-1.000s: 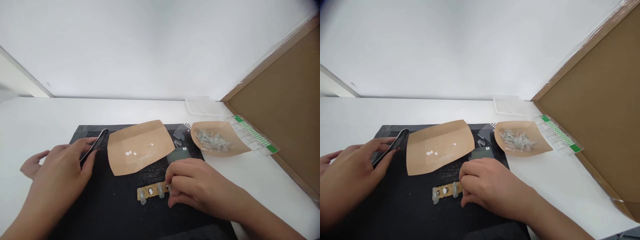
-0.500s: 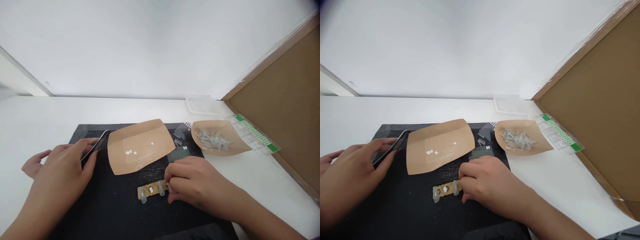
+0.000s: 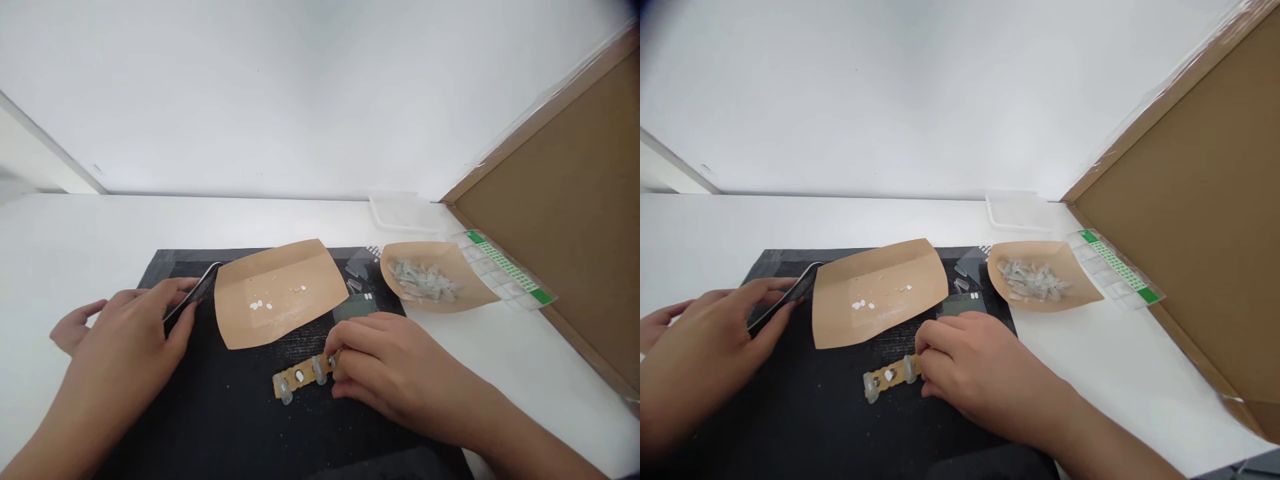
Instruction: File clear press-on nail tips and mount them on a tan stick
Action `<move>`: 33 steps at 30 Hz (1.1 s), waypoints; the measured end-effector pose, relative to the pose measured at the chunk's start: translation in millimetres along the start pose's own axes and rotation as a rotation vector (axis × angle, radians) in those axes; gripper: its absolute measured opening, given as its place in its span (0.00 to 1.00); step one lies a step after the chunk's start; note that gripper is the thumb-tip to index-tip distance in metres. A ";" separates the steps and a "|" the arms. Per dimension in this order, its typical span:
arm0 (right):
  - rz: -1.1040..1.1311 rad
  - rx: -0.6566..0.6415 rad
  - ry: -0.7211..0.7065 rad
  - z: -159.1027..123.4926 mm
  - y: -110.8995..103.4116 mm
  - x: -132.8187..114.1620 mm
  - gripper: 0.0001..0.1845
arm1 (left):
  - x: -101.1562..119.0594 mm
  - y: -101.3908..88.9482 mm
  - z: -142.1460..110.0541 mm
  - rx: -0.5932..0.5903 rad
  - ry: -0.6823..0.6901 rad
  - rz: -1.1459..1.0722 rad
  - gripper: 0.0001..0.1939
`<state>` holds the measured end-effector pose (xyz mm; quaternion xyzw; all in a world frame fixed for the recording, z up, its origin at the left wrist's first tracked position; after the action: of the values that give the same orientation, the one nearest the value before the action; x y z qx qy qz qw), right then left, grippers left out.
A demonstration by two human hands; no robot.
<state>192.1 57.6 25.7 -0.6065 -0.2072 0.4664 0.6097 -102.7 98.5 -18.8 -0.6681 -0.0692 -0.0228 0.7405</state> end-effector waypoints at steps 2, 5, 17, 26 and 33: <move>-0.024 0.006 -0.003 0.3 -1.3 -1.1 0.13 | -0.3 -0.1 -0.8 0.004 -0.003 0.003 0.24; -0.041 0.015 0.005 -0.1 -1.6 -0.5 0.12 | 0.3 -0.7 -1.4 0.011 0.000 -0.004 0.24; 0.211 0.008 0.038 -0.1 -0.2 12.1 0.07 | -0.1 1.2 -1.0 0.004 0.007 -0.033 0.23; 0.261 0.039 0.060 0.3 -1.5 23.4 0.05 | 0.7 1.1 -0.6 -0.017 0.005 -0.024 0.23; 0.173 0.130 -0.074 0.4 2.1 24.1 0.06 | 1.8 -1.2 -1.1 -0.006 0.003 -0.032 0.24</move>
<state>202.7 77.3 16.3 -0.5636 -0.1459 0.5520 0.5970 -101.0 97.4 -17.5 -0.6692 -0.0787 -0.0360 0.7380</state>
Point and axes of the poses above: each hand's wrist, its own z-axis towards the middle knuckle, its own y-axis out of the palm, x = y × z, the point moved 7 cm from there along z, towards the middle knuckle, and after that the axes turned 2 degrees about z, right-handed, at the moved point
